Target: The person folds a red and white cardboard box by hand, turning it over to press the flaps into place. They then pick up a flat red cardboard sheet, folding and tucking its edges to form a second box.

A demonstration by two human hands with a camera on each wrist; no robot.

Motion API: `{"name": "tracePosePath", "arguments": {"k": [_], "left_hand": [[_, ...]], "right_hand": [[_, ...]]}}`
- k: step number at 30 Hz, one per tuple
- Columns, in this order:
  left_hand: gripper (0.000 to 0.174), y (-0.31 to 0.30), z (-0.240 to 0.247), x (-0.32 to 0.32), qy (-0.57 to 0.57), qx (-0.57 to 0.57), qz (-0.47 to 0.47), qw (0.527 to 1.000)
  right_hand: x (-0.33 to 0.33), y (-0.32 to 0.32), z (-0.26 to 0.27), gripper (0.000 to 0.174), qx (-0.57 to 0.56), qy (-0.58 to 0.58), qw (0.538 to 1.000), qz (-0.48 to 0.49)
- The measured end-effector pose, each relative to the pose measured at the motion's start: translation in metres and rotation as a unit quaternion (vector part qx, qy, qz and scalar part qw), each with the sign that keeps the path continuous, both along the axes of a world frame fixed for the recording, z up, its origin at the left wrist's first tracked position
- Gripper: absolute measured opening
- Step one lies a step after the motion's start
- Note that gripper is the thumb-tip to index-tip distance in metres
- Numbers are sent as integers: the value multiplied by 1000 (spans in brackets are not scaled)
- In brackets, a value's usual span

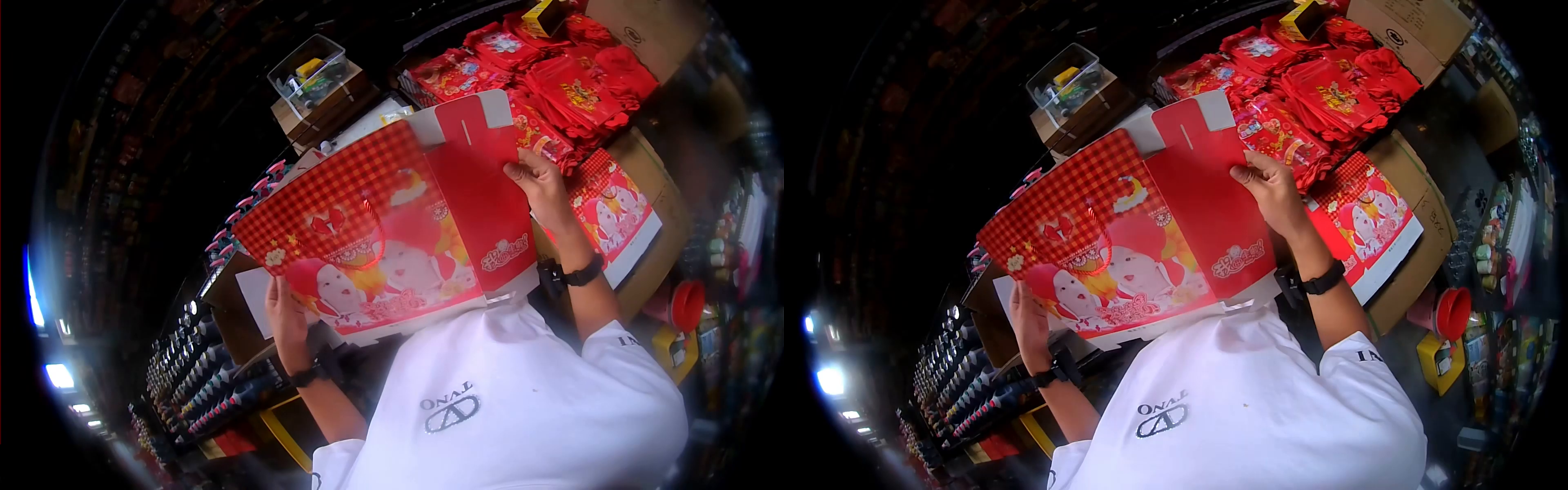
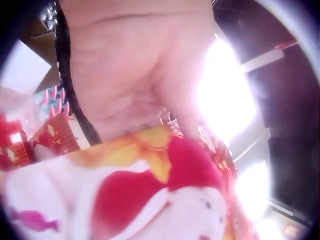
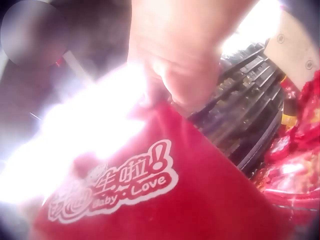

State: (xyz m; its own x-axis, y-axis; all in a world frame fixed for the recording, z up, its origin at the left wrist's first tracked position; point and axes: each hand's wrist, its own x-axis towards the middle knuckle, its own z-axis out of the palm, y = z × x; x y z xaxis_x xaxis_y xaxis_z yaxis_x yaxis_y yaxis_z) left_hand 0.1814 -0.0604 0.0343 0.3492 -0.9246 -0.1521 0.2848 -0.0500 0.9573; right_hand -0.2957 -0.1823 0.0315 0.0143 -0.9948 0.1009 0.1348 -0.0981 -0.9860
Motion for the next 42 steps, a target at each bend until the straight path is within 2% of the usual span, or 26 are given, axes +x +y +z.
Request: {"name": "tracePosePath", "arguments": {"k": [3, 6, 9, 12, 15, 17, 19, 22, 24, 26, 29, 30, 31, 33, 35, 37, 41, 42], "left_hand": [[22, 15, -23, -8, -16, 74, -67, 995], [22, 18, -30, -24, -10, 33, -12, 999], [20, 15, -27, -40, -20, 10, 46, 999], [29, 18, -39, -22, -42, 38, 29, 998], [36, 18, -59, 4, -59, 70, -23, 996], [35, 17, -64, 8, -29, 50, -36, 998], [33, 9, -40, -14, 44, 0, -29, 999], [44, 16, 3, -35, 54, 40, -30, 997], [50, 25, 4, -34, 103, 36, -73, 991], [60, 40, -12, -20, 121, 53, -105, 986], [69, 66, -56, 5, 176, 20, -141, 974], [79, 63, -58, 4, 166, -32, -208, 964], [89, 59, -39, -10, 126, -44, -229, 964], [115, 51, -34, -18, 144, 92, -131, 977], [114, 48, -59, -8, 198, 68, -130, 969], [112, 41, -50, -17, 246, 32, -139, 959], [110, 33, -24, -37, 336, -35, -144, 930], [104, 39, -20, -39, 315, -16, -136, 939]], "right_hand": [[2, -6, -11, 32, 38, -54, 997, -38], [-10, -7, -26, 40, 92, -58, 994, 16], [-21, -4, -43, 50, 122, -22, 979, 164], [-15, 13, -26, 55, 202, -28, 949, 240], [-2, 15, -44, 50, 122, -11, 979, 161], [1, 15, -43, 51, 136, -41, 978, 153], [-2, 9, -45, 52, 156, -68, 975, 140], [-7, 6, -51, 53, 213, -129, 959, 134], [-7, 5, -54, 49, 183, -203, 951, 143], [-11, 5, -60, 50, 181, -277, 929, 165], [-4, 9, -58, 51, 220, -335, 908, 117], [2, 7, -56, 48, 222, -360, 898, 124], [5, 6, -57, 47, 218, -357, 898, 136], [9, 7, -63, 46, 209, -350, 899, 161], [8, 8, -68, 44, 201, -318, 913, 157], [14, 12, -57, 44, 186, -269, 933, 152], [20, 16, -46, 45, 195, -252, 940, 124], [19, 17, -48, 45, 197, -246, 941, 124]]}}
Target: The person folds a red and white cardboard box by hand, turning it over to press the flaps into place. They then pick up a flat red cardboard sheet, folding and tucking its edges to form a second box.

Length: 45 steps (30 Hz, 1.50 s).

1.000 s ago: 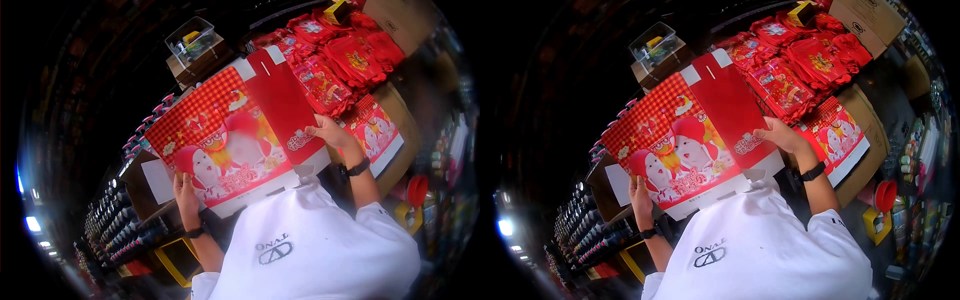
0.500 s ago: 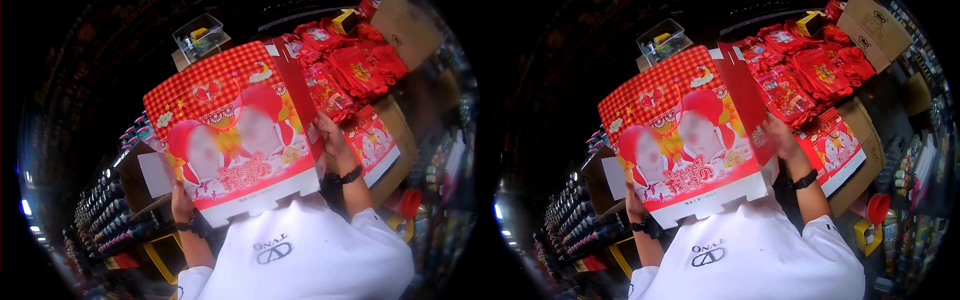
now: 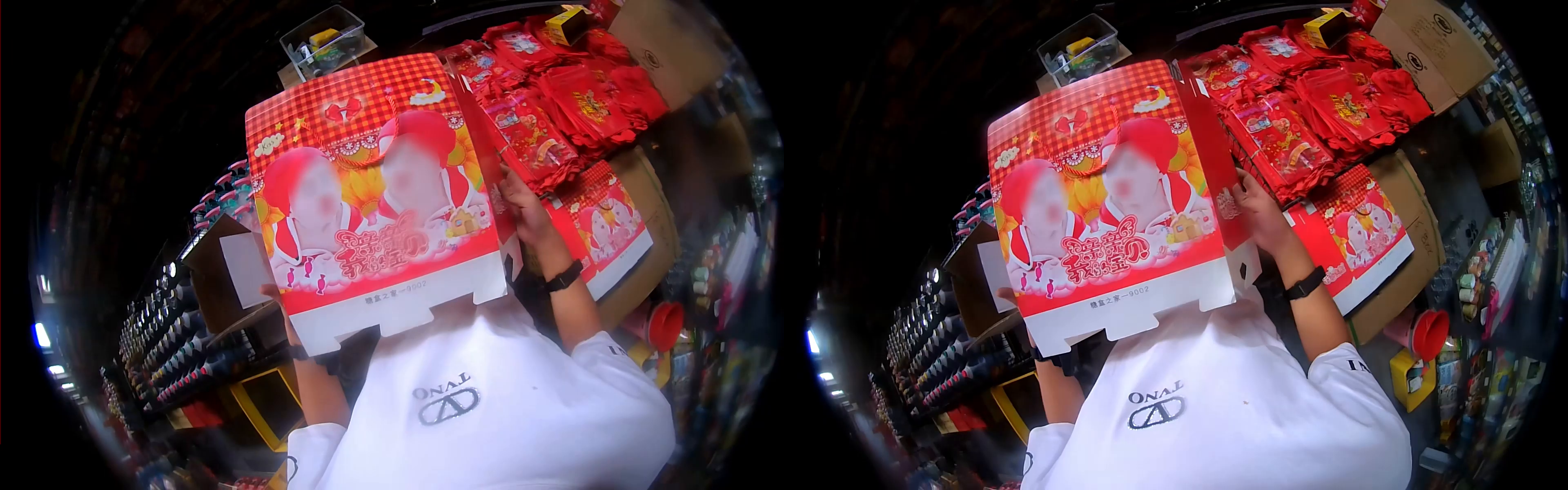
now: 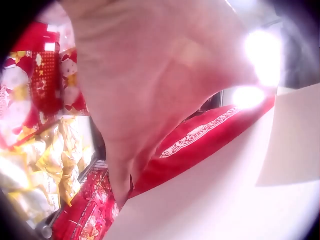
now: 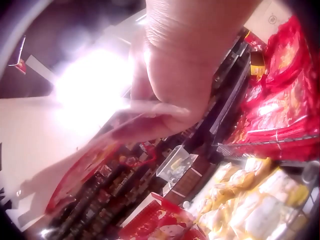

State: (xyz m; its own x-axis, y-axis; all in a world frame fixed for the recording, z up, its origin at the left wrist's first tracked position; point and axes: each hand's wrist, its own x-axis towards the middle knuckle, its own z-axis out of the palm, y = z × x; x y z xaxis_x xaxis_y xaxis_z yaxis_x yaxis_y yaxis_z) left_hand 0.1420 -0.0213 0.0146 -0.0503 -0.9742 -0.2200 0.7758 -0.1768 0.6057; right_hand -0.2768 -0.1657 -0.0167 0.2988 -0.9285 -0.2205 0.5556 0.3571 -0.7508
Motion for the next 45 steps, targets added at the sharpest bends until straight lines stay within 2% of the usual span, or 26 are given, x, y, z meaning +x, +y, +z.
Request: {"name": "tracePosePath", "arguments": {"k": [4, 5, 6, 9, 11, 14, 17, 18, 19, 21, 22, 24, 25, 26, 27, 29, 30, 33, 34, 36, 37, 39, 40, 43, 45], "left_hand": [[79, 12, 18, -2, -139, 53, -6, 989], [74, 10, 19, -2, -183, 64, -13, 981], [60, 7, -4, 11, -140, 80, -30, 986], [55, -13, 6, -12, -127, 99, -61, 985], [57, -18, 10, -22, -134, 132, -49, 981], [64, -24, 25, -40, -183, 175, -10, 967], [66, -27, 13, -29, -184, 219, -11, 958], [72, -26, 14, -26, -199, 259, -15, 945], [74, -25, 10, -21, -185, 257, -18, 948], [79, -26, -6, -9, -156, 252, -23, 955], [86, -26, -12, 3, -156, 253, -74, 952], [86, -16, -19, 11, -193, 256, -75, 944], [84, -10, -25, 13, -217, 230, -88, 945], [82, -4, -31, 16, -241, 203, -99, 944], [81, 0, -34, 17, -264, 176, -109, 942], [80, 10, -36, 16, -313, 105, -123, 936], [78, 8, -27, 3, -319, 92, -112, 937], [76, 10, -23, -2, -427, 18, -185, 885], [75, 7, -28, -6, -459, -9, -160, 874], [72, 4, -43, -9, -453, 43, -118, 883], [71, 3, -51, -10, -449, 68, -97, 886], [68, 1, -68, -10, -455, 47, -105, 883], [66, 1, -73, -10, -459, 36, -109, 881], [65, -1, -78, -7, -460, 112, -121, 873], [65, 1, -77, -10, -460, 95, -99, 878]], "right_hand": [[-5, -5, -27, 50, -60, 20, 996, 68], [-9, -6, -30, 52, -27, 10, 996, 89], [-11, -6, -26, 55, 6, 0, 994, 109], [-8, -4, -6, 69, 61, -43, 985, 154], [-2, 3, 11, 72, 67, -84, 977, 182], [-8, 1, -7, 76, 79, 4, 982, 171], [5, 3, 20, 78, 106, 87, 969, 206], [0, -2, -5, 76, 126, 36, 965, 229], [1, -2, -11, 75, 135, 47, 960, 240], [2, -5, -18, 72, 154, 69, 951, 261], [3, -5, -18, 71, 158, 53, 952, 257], [8, -4, -17, 69, 166, 21, 954, 248], [9, -4, -18, 68, 171, 5, 955, 243], [5, -9, -31, 72, 238, -25, 942, 236], [7, -6, -19, 76, 225, 18, 951, 211], [-1, -8, -26, 66, 245, -113, 931, 246], [-8, -13, -50, 74, 255, -72, 930, 253], [-4, -12, -47, 75, 273, -95, 932, 220], [-2, -10, -41, 77, 262, -48, 939, 218], [2, -6, -28, 82, 238, 47, 947, 212], [0, -8, -37, 85, 262, 24, 937, 228], [-2, -13, -54, 92, 311, -20, 915, 256], [0, -13, -55, 95, 291, 3, 915, 279], [24, -4, -49, 95, 226, 206, 937, 169], [30, 2, -47, 89, 177, 210, 956, 103]]}}
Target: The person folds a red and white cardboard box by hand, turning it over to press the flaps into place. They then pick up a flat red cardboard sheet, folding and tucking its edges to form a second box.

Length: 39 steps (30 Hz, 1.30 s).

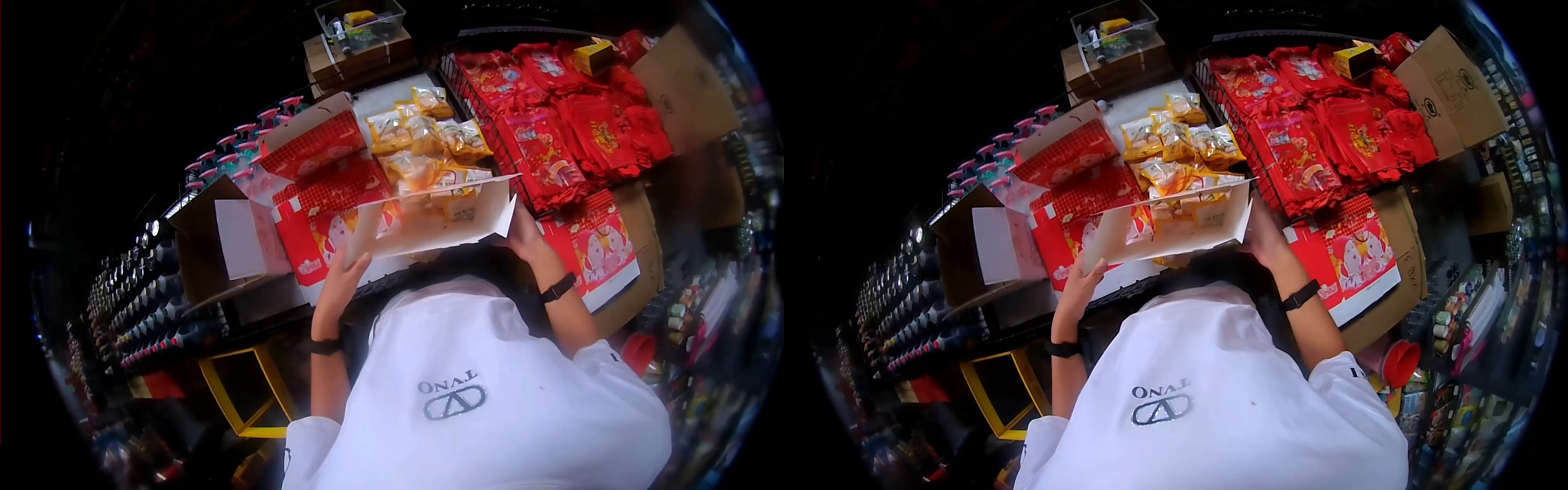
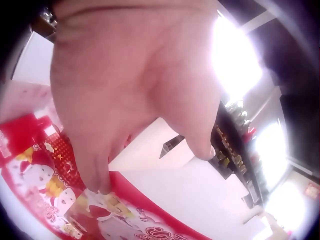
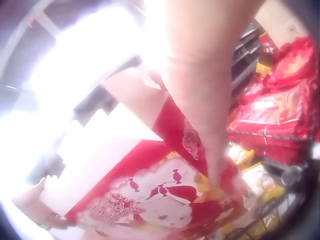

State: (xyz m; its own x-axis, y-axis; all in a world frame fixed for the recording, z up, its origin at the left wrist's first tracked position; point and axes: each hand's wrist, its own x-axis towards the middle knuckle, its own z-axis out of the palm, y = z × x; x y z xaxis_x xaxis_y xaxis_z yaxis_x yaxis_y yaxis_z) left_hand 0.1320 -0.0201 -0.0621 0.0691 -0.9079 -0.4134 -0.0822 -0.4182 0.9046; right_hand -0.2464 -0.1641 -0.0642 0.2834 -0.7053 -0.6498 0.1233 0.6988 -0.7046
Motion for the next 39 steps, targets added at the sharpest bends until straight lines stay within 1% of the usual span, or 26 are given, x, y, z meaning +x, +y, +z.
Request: {"name": "tracePosePath", "arguments": {"k": [2, 3, 4, 6, 8, 10, 12, 14, 16, 19, 22, 25, 28, 31, 34, 37, 38, 39], "left_hand": [[65, 3, 2, -3, 18, -19, 10, 1000], [65, 3, 3, -3, 35, -26, 14, 999], [66, 3, 4, -5, 52, -33, 17, 998], [68, 0, 10, -11, 78, -67, -10, 995], [71, -2, 9, -14, 117, -85, -23, 989], [74, -4, 6, -17, 170, -89, -23, 981], [79, -7, 10, -18, 162, -93, -28, 982], [84, -12, 13, -16, 147, -96, -39, 984], [89, -17, 8, -13, 129, -98, -59, 985], [101, -29, -2, -15, 105, -83, -45, 990], [111, -38, -10, -29, 19, -115, -15, 993], [119, -50, -13, -34, 34, -120, -18, 992], [116, -63, -20, -34, 50, -140, -68, 987], [104, -72, -25, -41, 30, -109, -49, 992], [87, -73, -29, -51, -1, -100, 15, 995], [82, -71, -40, -54, 2, -116, 45, 992], [81, -71, -44, -54, 1, -126, 50, 991], [81, -70, -48, -54, -2, -136, 56, 989]], "right_hand": [[7, 12, 13, 88, -90, -43, 993, -56], [6, 16, 18, 77, -88, -71, 991, -75], [7, 21, 18, 74, -107, -32, 990, -87], [9, 28, 21, 67, -145, 46, 982, -112], [4, 24, 1, 55, -277, 141, 949, -62], [-2, 21, 4, 48, -317, 197, 927, -45], [-13, 15, 17, 44, -273, 216, 936, -59], [-22, 11, 32, 40, -281, 212, 933, -71], [-34, 5, 35, 41, -235, 228, 942, -69], [-37, -1, 28, 41, -214, 216, 949, -83], [-54, -13, 3, 40, -239, 238, 941, -39], [-58, -13, -3, 40, -247, 243, 937, -37], [-58, -13, -2, 39, -249, 229, 941, -31], [-52, -9, 2, 39, -235, 213, 946, -58], [-48, -6, 3, 39, -239, 194, 950, -58], [-38, -1, 17, 41, -233, 204, 949, -58], [-36, 0, 9, 40, -319, 267, 905, -93], [-27, 2, 5, 39, -402, 325, 847, -126]]}}
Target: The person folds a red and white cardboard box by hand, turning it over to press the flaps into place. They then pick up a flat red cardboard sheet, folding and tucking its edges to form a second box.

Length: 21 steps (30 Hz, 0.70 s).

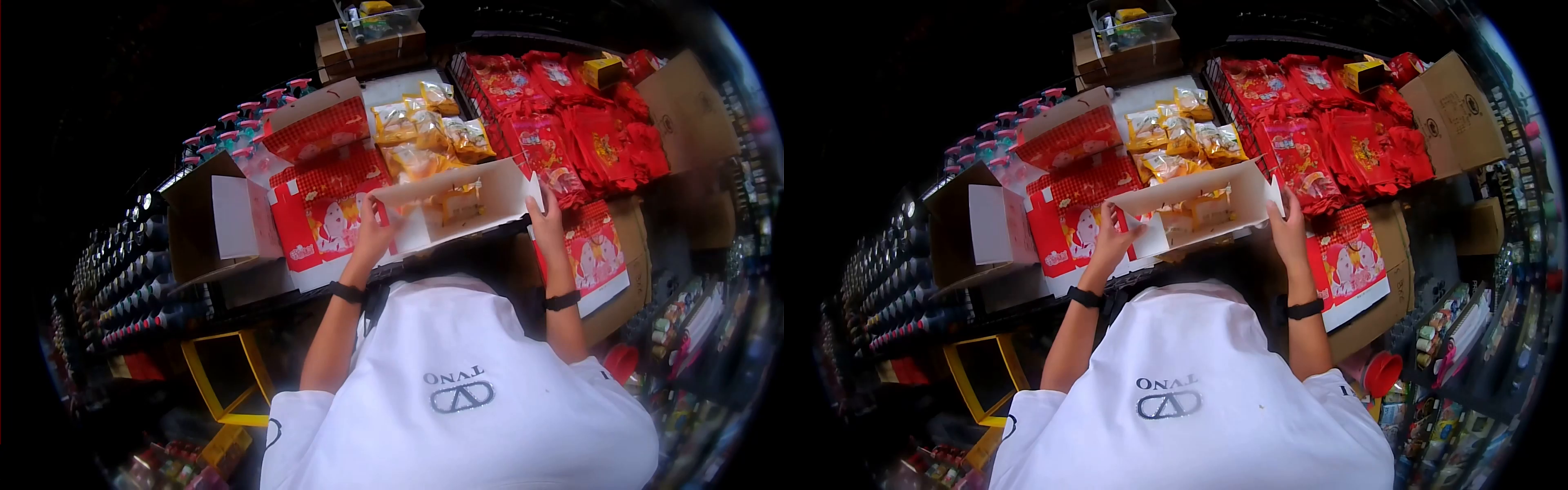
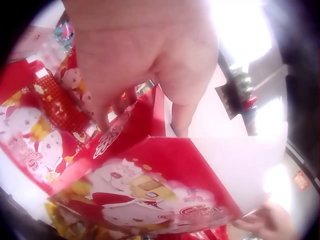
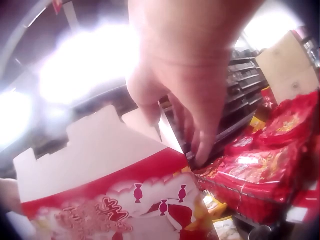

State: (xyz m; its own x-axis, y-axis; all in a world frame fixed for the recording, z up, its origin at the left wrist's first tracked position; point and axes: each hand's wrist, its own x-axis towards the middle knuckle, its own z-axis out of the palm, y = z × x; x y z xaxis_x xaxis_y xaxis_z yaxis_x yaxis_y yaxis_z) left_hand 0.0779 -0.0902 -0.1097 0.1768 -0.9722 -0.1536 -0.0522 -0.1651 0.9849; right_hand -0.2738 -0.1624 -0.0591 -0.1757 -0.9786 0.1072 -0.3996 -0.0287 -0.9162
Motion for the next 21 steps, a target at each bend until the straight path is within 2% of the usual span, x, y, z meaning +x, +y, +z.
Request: {"name": "tracePosePath", "arguments": {"k": [1, 2, 4, 5, 7, 9, 12, 16, 18, 19, 20, 21], "left_hand": [[80, 0, -3, 1, -2, -11, 6, 1000], [80, 1, -6, 2, 6, -8, 12, 1000], [80, 1, -5, 1, 24, -2, 22, 999], [79, 1, -4, 0, 30, 0, 26, 999], [78, 3, -3, -2, 42, 3, 34, 999], [77, 3, -5, -2, 10, -13, 27, 1000], [74, 6, -4, -5, -16, 5, 31, 999], [72, 11, -8, -8, -37, -33, 31, 998], [68, 14, -11, -4, -11, -59, 30, 998], [66, 12, 3, -9, 6, -74, 23, 997], [56, 14, 18, -11, 59, -65, 44, 995], [52, 11, 18, -10, -8, -108, 29, 994]], "right_hand": [[8, 1, -3, 39, -97, 65, 993, -31], [9, 6, -2, 38, -145, 129, 981, -29], [31, 28, 43, 36, -239, 256, 936, -25], [39, 36, 46, 33, -242, 242, 939, 27], [60, 49, 58, 33, -247, 267, 914, 181], [86, 56, 69, 33, -201, 249, 902, 291], [103, 54, 62, 30, -247, 348, 835, 347], [104, 46, 46, 23, -196, 366, 830, 372], [101, 43, 46, 18, -182, 377, 826, 377], [99, 42, 46, 17, -176, 386, 825, 374], [99, 42, 45, 16, -170, 395, 823, 371], [98, 42, 42, 16, -163, 402, 822, 368]]}}
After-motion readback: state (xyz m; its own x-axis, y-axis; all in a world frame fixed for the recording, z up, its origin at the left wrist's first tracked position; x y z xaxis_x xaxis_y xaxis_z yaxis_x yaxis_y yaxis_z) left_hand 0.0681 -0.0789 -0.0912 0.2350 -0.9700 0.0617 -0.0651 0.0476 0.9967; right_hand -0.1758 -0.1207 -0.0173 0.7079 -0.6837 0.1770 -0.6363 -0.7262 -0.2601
